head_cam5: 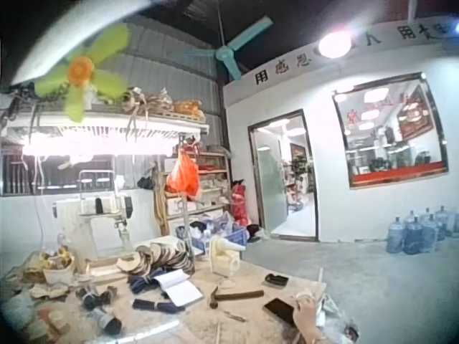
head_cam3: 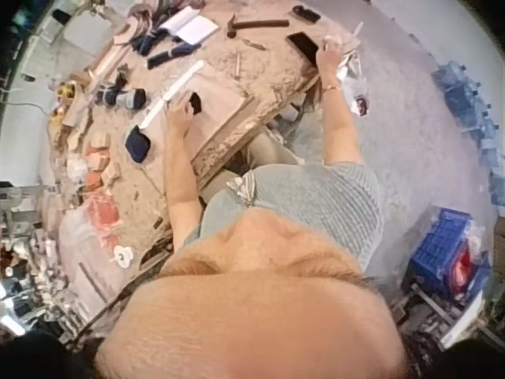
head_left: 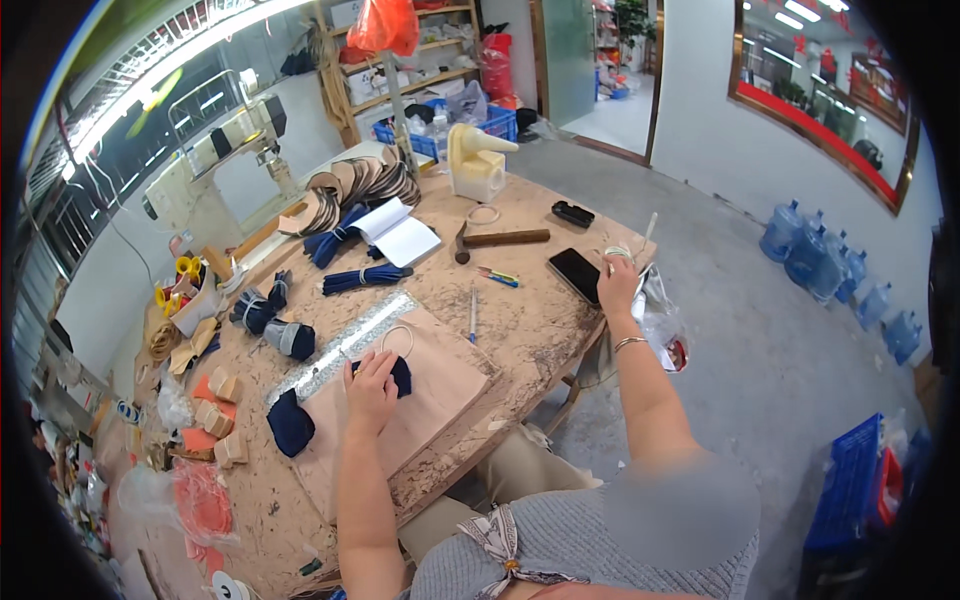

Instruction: The person sits at a workbench in a workshop and handles various pieces of dark blue and grey fabric. They fold the fabric pieces and use a white marking pen to draw lines on them. The person also handles a small red piece of material and marks it similarly. The workspace contains sewing tools, cardboard templates, and other materials.

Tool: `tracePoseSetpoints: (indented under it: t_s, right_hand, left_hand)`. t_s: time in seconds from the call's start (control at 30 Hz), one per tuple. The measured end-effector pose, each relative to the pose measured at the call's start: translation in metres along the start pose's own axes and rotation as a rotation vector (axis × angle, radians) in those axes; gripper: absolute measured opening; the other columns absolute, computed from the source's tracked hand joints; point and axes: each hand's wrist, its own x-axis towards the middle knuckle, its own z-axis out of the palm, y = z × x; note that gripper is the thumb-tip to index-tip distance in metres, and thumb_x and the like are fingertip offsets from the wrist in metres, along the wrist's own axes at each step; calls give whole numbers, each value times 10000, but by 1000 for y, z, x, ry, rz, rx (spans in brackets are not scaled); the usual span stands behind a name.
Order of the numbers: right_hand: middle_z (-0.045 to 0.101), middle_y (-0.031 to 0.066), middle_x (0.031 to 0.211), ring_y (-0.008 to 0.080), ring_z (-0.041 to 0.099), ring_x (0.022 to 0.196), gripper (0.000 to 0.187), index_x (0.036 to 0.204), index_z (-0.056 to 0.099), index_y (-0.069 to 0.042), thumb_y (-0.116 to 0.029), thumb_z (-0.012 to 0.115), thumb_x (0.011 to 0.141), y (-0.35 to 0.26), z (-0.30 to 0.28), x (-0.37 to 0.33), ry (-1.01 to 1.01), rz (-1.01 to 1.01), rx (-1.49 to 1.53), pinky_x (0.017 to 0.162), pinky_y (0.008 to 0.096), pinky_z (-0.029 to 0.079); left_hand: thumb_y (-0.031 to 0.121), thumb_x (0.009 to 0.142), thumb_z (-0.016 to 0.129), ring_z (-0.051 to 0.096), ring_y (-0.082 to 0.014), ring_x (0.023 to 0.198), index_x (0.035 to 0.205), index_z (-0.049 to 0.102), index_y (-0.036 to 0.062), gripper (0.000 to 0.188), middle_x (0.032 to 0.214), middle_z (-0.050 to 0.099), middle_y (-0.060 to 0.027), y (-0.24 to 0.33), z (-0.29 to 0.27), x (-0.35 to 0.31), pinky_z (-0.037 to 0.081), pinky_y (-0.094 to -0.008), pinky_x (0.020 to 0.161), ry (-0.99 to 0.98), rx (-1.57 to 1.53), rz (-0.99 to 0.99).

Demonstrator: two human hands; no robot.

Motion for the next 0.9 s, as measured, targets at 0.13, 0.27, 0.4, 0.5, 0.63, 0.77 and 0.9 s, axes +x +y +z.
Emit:
tracePoseSetpoints:
  t_s: [0.13, 0.27, 0.4, 0.5, 0.63, 0.77, 0.9]
  right_hand:
    - [648, 121, 951, 327, 587, 929, 161, 907, 663, -71, 5, 631, 768, 0, -2, 2, -99, 15, 127, 813, 435, 468]
    - [645, 129, 996, 322, 595, 984, 223, 947, 654, -60, 15, 625, 739, -49, 21, -16, -417, -329, 358, 833, 424, 480]
    - [645, 54, 1046, 241, 575, 1069, 270, 1031, 617, -82, -56, 599, 764, -145, 38, -42, -640, -1057, 396, 887, 378, 465]
    - [643, 39, 1012, 239, 589, 1047, 207, 978, 616, -103, -68, 588, 776, -175, 55, -49, -841, -1188, 222, 880, 371, 467]
    - [628, 83, 931, 289, 604, 949, 145, 924, 619, -93, -61, 569, 792, -144, 57, -14, -777, -837, 339, 829, 384, 486]
    - [596, 150, 875, 341, 585, 814, 159, 1000, 586, -49, -44, 529, 852, -30, 5, 53, 71, -110, 219, 709, 431, 482]
    - [584, 153, 794, 340, 580, 713, 109, 898, 554, -16, -65, 627, 835, 85, -32, 71, 198, 239, 130, 653, 423, 468]
  left_hand:
    - [298, 823, 665, 420, -289, 1308, 1315, 525, 90, 552, 1346, 526, -91, 7, 3, 0, 189, -488, 1138, 62, 40, -22]
    - [450, 783, 708, 402, -325, 1304, 1372, 469, 100, 725, 1380, 469, -129, 26, -2, 8, 181, -471, 1146, -98, 167, -121]
    - [567, 710, 728, 419, -328, 1272, 1336, 508, 101, 811, 1292, 533, -118, 21, 7, 7, 222, -503, 1094, -97, 201, -178]
    - [530, 700, 749, 410, -293, 1283, 1343, 507, 106, 808, 1301, 534, -97, 29, 1, 7, 242, -458, 1072, -79, 227, -166]
    - [544, 661, 769, 432, -286, 1239, 1326, 526, 108, 831, 1281, 543, -96, 24, -3, -5, 219, -469, 1068, 38, 323, -103]
    - [548, 680, 754, 431, -297, 1231, 1329, 523, 106, 818, 1265, 542, -103, 22, 1, -3, 222, -470, 1065, -49, 234, -167]
    - [542, 712, 731, 446, -288, 1208, 1321, 530, 111, 773, 1229, 551, -100, 28, 12, 2, 229, -481, 1053, -17, 276, -196]
